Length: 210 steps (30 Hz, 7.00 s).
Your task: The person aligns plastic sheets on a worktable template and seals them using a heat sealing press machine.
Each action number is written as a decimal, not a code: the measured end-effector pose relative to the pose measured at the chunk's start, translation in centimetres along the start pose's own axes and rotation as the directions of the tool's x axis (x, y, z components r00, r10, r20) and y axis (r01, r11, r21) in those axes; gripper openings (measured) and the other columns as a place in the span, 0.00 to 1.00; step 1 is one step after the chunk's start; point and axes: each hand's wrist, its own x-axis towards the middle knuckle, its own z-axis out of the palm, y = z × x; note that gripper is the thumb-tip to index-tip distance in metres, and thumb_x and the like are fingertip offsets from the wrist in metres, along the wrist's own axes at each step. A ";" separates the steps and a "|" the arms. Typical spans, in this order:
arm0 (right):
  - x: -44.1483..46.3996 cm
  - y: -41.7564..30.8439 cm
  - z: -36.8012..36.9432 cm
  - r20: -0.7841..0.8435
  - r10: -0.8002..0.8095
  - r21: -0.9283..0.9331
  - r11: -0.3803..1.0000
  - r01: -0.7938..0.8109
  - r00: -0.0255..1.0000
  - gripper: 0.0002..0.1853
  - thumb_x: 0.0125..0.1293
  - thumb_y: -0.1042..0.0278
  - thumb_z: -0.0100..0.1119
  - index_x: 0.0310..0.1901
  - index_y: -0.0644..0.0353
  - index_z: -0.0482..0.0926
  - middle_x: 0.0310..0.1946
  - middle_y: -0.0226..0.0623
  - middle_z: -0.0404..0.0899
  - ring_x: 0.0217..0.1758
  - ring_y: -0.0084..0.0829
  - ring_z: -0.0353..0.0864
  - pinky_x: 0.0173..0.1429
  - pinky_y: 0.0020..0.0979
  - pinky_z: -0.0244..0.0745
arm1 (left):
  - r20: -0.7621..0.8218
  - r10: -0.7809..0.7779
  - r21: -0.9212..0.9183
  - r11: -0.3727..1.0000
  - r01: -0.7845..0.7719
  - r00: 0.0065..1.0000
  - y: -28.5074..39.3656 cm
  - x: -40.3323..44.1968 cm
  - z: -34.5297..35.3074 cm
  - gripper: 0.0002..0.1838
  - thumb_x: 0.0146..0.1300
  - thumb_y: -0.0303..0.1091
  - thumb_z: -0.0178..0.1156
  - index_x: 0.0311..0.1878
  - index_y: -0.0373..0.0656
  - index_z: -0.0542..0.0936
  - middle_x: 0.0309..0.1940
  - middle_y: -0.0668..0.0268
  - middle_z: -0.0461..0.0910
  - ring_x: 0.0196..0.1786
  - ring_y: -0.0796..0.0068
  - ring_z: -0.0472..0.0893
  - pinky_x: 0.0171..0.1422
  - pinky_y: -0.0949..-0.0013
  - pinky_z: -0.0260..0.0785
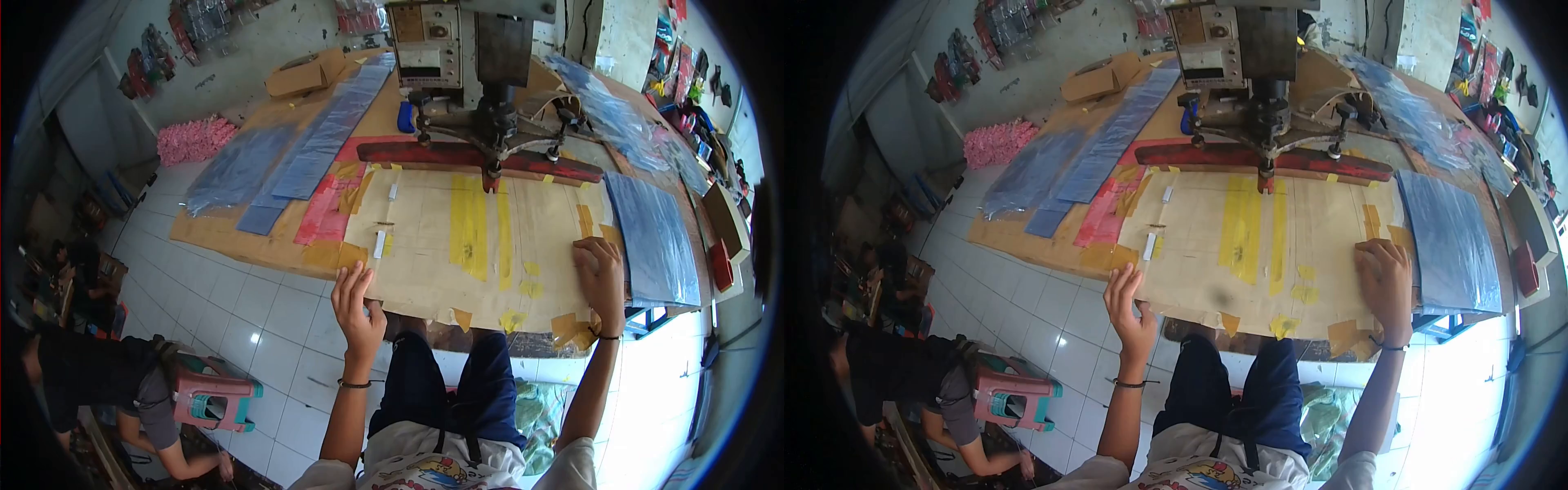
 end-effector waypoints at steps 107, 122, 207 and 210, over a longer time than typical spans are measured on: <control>1.2 -1.0 3.7 0.155 -0.096 -0.268 0.954 0.135 0.983 0.32 0.78 0.47 0.48 0.74 0.61 0.70 0.76 0.49 0.67 0.82 0.50 0.60 0.85 0.50 0.51 | 0.711 0.127 0.147 0.935 -0.323 0.692 5.3 10.0 3.5 0.37 0.77 0.49 0.50 0.76 0.26 0.64 0.79 0.43 0.62 0.82 0.51 0.61 0.87 0.54 0.48; 2.8 -6.4 9.3 0.188 -0.422 -0.003 0.902 0.431 0.887 0.26 0.79 0.50 0.48 0.72 0.54 0.73 0.75 0.52 0.69 0.79 0.52 0.66 0.82 0.56 0.54 | 0.754 0.254 -0.040 0.938 -0.343 0.606 6.9 10.7 7.4 0.35 0.80 0.46 0.45 0.73 0.19 0.65 0.76 0.35 0.63 0.81 0.46 0.61 0.87 0.57 0.51; 5.8 1.1 3.4 0.280 -0.266 0.129 0.963 0.238 0.923 0.21 0.72 0.62 0.61 0.64 0.59 0.78 0.73 0.48 0.71 0.78 0.50 0.67 0.80 0.46 0.60 | 0.651 0.091 -0.052 0.996 -0.075 0.754 -3.3 17.1 5.3 0.19 0.75 0.42 0.57 0.63 0.44 0.82 0.70 0.46 0.73 0.74 0.43 0.70 0.77 0.53 0.65; 5.1 0.5 2.4 0.242 -0.200 0.137 0.976 0.170 0.950 0.18 0.70 0.64 0.63 0.59 0.60 0.82 0.70 0.47 0.76 0.76 0.49 0.69 0.79 0.46 0.61 | 0.622 0.115 -0.057 0.993 -0.102 0.774 -3.1 17.1 5.6 0.19 0.75 0.41 0.57 0.63 0.44 0.81 0.70 0.45 0.73 0.74 0.44 0.70 0.77 0.52 0.64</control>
